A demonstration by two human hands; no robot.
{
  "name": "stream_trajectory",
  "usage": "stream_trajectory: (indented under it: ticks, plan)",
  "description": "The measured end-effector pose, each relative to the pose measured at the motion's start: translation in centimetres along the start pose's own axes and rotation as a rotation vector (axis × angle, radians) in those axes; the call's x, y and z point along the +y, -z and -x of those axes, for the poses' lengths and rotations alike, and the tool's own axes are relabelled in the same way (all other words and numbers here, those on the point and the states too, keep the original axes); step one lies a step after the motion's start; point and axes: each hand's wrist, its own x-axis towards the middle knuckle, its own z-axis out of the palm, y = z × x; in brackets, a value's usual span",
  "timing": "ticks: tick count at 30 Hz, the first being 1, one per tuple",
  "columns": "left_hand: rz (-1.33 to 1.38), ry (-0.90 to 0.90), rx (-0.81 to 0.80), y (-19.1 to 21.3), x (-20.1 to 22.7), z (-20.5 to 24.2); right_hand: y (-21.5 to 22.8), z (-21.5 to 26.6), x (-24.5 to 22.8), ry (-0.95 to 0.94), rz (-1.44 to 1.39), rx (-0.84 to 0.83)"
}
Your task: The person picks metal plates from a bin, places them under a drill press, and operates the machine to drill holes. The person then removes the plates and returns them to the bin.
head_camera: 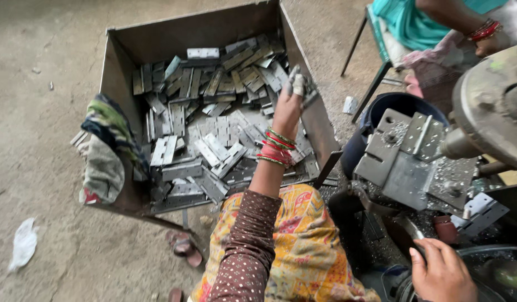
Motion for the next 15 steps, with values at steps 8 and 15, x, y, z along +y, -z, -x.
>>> stream_trajectory:
  ticks: [8, 15]
  plan:
    - [-0.287, -0.203, 0.330, 15.0, 9.4, 8.7, -2.8, 0.1, 8.2, 0.070, -0.596, -0.233]
    - [-1.367, 0.058, 0.783, 22.7, 10.0, 19.1, -7.6, -0.5, 10.6, 0.063, -0.625, -0.254]
